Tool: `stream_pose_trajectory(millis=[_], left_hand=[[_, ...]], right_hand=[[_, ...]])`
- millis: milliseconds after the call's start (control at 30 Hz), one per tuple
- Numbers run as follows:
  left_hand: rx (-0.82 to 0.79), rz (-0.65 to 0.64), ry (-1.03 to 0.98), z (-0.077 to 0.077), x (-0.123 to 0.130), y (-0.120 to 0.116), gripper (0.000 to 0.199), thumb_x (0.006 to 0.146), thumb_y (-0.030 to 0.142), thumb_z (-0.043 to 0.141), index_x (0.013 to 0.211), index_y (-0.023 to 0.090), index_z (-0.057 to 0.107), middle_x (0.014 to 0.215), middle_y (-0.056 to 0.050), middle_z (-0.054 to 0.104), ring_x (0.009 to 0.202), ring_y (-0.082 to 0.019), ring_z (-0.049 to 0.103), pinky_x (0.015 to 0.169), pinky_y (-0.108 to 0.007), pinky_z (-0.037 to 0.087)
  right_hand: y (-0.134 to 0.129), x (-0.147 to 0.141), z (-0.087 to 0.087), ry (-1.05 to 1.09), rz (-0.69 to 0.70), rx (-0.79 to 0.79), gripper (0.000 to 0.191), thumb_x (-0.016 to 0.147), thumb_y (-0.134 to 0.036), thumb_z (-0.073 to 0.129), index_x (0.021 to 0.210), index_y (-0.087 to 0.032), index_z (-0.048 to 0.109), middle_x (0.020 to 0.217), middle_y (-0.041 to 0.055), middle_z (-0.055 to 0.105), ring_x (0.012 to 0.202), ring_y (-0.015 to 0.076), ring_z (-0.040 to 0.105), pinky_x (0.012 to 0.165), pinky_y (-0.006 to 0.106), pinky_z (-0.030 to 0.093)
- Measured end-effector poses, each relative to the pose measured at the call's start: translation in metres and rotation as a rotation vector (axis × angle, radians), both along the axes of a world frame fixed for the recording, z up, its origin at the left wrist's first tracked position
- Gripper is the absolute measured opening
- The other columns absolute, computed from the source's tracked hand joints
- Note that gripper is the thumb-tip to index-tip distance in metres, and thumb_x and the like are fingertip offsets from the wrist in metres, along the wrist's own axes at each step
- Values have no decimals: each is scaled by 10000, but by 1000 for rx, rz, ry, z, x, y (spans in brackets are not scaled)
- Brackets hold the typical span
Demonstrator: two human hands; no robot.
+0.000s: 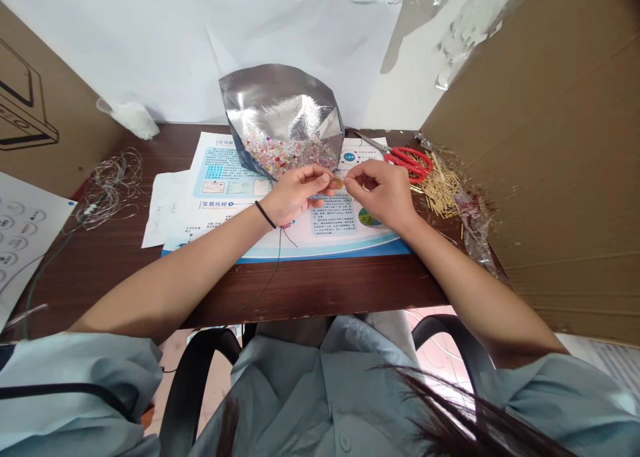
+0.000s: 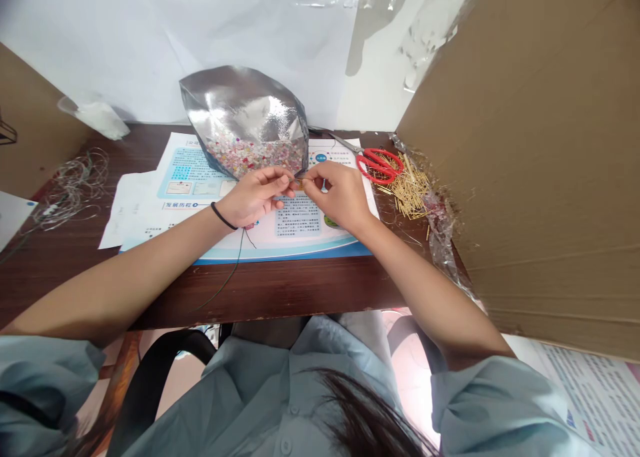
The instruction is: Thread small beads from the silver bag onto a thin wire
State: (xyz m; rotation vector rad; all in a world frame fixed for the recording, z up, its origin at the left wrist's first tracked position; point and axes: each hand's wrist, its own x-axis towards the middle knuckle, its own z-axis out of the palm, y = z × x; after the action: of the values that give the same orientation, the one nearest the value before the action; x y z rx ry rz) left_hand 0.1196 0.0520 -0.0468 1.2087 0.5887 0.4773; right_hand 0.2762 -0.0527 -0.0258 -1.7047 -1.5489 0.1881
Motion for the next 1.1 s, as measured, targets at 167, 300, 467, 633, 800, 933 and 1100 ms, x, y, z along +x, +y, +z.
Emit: stream_pose_trajectory(millis=[167,300,467,633,800,933,1100], left_hand=[[-12,3,-8,0,0,0,107,881,237,661,912,147,610,920,-39,693,717,-57,608,549,-153,432],[-33,7,-34,0,0,-1,109,881,231,660,897,140,602,898,-30,684,699,-53,603,526,-153,423],[-41,12,-41,-1,1,0,149,857,241,694,882,132,596,867,-23,673,690,-52,604,522,-154,423],[-49,17,-44,1,1,-1,138,861,228,687,869,131,589,846,-16,664,684,-53,608,509,-154,420],[-41,26,-42,2,1,-2,118,874,214,668,866,128,588,837,-15,662,674,-51,606,501,-152,424],[-34,20,-43,1,1,-2,109,878,216,663,873,132,593,845,-14,666,673,-49,601,504,-145,424],[-30,18,-41,2,1,-2,87,888,205,646,890,133,598,851,-19,668,674,-49,599,498,-143,420]], right_hand=[[0,-1,1,-3,25,29,121,802,-225,558,714,-196,636,709,25,630,640,134,494,655,289,389],[1,0,0,-33,36,80,124,793,-214,557,696,-188,630,684,14,629,602,117,477,618,275,377],[4,2,-5,-63,56,158,106,770,-198,570,677,-183,619,646,3,626,562,104,456,590,265,369],[4,2,-5,-70,57,170,108,762,-196,576,664,-185,619,640,1,628,545,100,445,581,262,371],[3,1,-4,-71,61,164,109,766,-192,570,667,-183,617,639,3,626,543,100,446,584,263,374],[3,2,-4,-79,56,152,112,770,-189,571,665,-185,612,636,1,622,548,101,448,588,265,374],[3,2,-5,-99,62,154,106,773,-178,573,677,-183,619,651,5,631,560,104,463,588,268,373]])
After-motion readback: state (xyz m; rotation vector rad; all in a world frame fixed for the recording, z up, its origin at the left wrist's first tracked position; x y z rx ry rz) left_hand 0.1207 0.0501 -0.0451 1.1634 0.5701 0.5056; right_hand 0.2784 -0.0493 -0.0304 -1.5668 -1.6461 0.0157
